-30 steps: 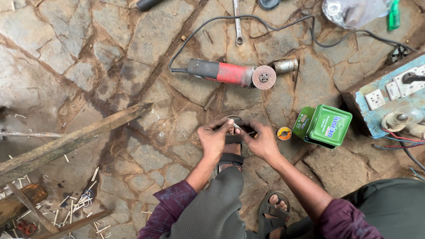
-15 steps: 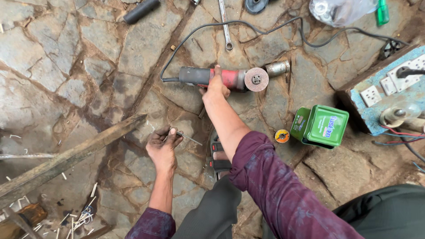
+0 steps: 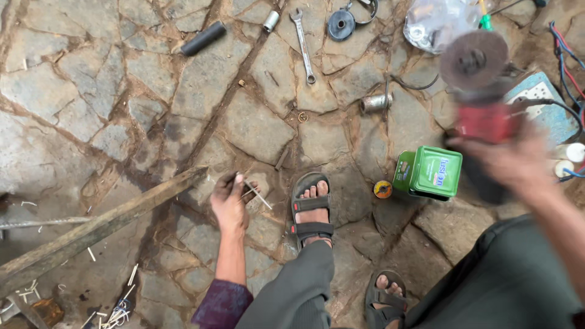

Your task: The person cleans and reassembles mechanical components on the ground, using an angle grinder and pliers.

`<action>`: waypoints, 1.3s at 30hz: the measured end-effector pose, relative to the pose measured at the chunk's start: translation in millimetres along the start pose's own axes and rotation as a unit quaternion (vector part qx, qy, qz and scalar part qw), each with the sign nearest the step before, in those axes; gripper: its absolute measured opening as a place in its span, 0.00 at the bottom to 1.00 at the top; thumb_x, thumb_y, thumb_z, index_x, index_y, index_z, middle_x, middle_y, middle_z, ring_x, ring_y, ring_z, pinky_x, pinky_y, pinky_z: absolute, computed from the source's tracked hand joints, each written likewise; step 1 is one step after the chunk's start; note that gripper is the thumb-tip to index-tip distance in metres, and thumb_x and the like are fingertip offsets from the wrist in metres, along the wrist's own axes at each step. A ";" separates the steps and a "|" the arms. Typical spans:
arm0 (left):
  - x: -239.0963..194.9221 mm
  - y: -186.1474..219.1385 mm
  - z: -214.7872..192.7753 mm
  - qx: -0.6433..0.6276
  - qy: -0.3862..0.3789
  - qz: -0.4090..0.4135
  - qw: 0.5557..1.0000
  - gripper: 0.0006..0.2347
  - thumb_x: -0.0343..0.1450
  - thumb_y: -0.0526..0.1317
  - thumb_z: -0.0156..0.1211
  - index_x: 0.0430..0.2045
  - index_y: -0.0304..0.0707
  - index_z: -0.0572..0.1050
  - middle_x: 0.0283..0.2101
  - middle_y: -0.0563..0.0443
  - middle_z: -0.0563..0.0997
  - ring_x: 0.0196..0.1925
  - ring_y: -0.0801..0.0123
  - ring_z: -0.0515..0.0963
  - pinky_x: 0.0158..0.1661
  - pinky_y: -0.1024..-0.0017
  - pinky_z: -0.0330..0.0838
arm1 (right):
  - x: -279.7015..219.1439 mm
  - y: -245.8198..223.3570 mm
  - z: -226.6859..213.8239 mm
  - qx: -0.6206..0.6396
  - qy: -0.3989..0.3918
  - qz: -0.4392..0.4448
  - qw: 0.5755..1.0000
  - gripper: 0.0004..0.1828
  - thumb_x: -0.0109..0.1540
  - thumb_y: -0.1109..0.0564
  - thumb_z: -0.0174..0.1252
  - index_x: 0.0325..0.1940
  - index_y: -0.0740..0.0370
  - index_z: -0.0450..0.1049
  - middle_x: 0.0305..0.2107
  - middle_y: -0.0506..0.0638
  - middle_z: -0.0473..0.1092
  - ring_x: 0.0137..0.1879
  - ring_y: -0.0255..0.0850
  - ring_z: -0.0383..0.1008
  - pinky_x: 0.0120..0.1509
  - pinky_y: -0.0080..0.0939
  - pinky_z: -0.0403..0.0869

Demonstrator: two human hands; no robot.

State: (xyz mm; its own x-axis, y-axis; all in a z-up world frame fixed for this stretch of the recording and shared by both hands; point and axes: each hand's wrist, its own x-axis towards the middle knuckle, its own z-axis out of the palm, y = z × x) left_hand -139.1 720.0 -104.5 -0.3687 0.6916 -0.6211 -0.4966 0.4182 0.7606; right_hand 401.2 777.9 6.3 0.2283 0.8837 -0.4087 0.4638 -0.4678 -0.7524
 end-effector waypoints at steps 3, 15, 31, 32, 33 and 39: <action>11.1 -12.6 15.4 0.041 -0.047 0.005 0.998 0.11 0.70 0.31 0.63 0.45 0.25 0.76 0.35 0.45 0.82 0.30 0.66 0.83 0.30 0.68 0.81 | 25.0 12.0 -79.0 -0.042 0.028 -0.079 0.996 0.39 0.54 0.48 0.70 0.63 0.67 0.64 0.48 0.53 0.74 0.52 0.44 0.76 0.57 0.45 0.74; 78.5 -37.9 64.0 0.451 -0.105 0.153 0.873 0.11 0.66 0.37 0.71 0.41 0.38 0.84 0.38 0.44 0.88 0.37 0.68 0.87 0.41 0.70 0.78 | 144.4 -49.3 23.8 -0.494 0.020 -0.194 0.847 0.51 0.45 0.34 0.78 0.64 0.58 0.69 0.36 0.58 0.77 0.37 0.56 0.79 0.44 0.55 0.78; 121.6 -50.7 85.1 0.495 -0.187 0.190 0.827 0.09 0.73 0.37 0.64 0.45 0.35 0.82 0.44 0.41 0.85 0.45 0.61 0.85 0.47 0.67 0.77 | 204.9 10.7 104.2 -0.400 -0.033 -0.304 0.864 0.38 0.58 0.47 0.71 0.67 0.67 0.70 0.55 0.67 0.69 0.57 0.65 0.71 0.57 0.60 0.73; 120.1 -50.1 86.1 0.493 -0.187 0.182 0.830 0.09 0.73 0.37 0.63 0.45 0.35 0.82 0.43 0.41 0.85 0.44 0.62 0.85 0.47 0.67 0.77 | 189.3 14.2 99.4 -0.373 -0.028 -0.322 0.870 0.37 0.60 0.50 0.69 0.71 0.67 0.69 0.58 0.65 0.68 0.59 0.65 0.70 0.59 0.60 0.73; 118.8 -50.0 88.3 0.491 -0.186 0.175 0.833 0.09 0.73 0.37 0.63 0.45 0.35 0.82 0.43 0.41 0.85 0.43 0.62 0.85 0.46 0.68 0.77 | 173.5 15.9 88.5 -0.369 0.009 -0.352 0.860 0.32 0.61 0.53 0.67 0.66 0.69 0.69 0.57 0.66 0.70 0.59 0.64 0.71 0.59 0.59 0.74; 96.1 -59.3 103.1 0.515 -0.186 0.167 0.820 0.11 0.72 0.37 0.64 0.46 0.34 0.81 0.42 0.41 0.85 0.42 0.62 0.85 0.46 0.68 0.77 | 39.6 51.2 -0.5 -0.564 -0.147 0.106 0.805 0.18 0.52 0.49 0.65 0.34 0.69 0.80 0.32 0.70 0.76 0.41 0.62 0.80 0.50 0.57 0.79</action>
State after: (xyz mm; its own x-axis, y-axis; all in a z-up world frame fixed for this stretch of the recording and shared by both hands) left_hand -64.0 822.4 -189.8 0.0113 0.9202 -0.3913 0.5811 0.3124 0.7515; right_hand 434.5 789.0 -48.1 0.2693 0.6661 -0.6956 0.9616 -0.1468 0.2317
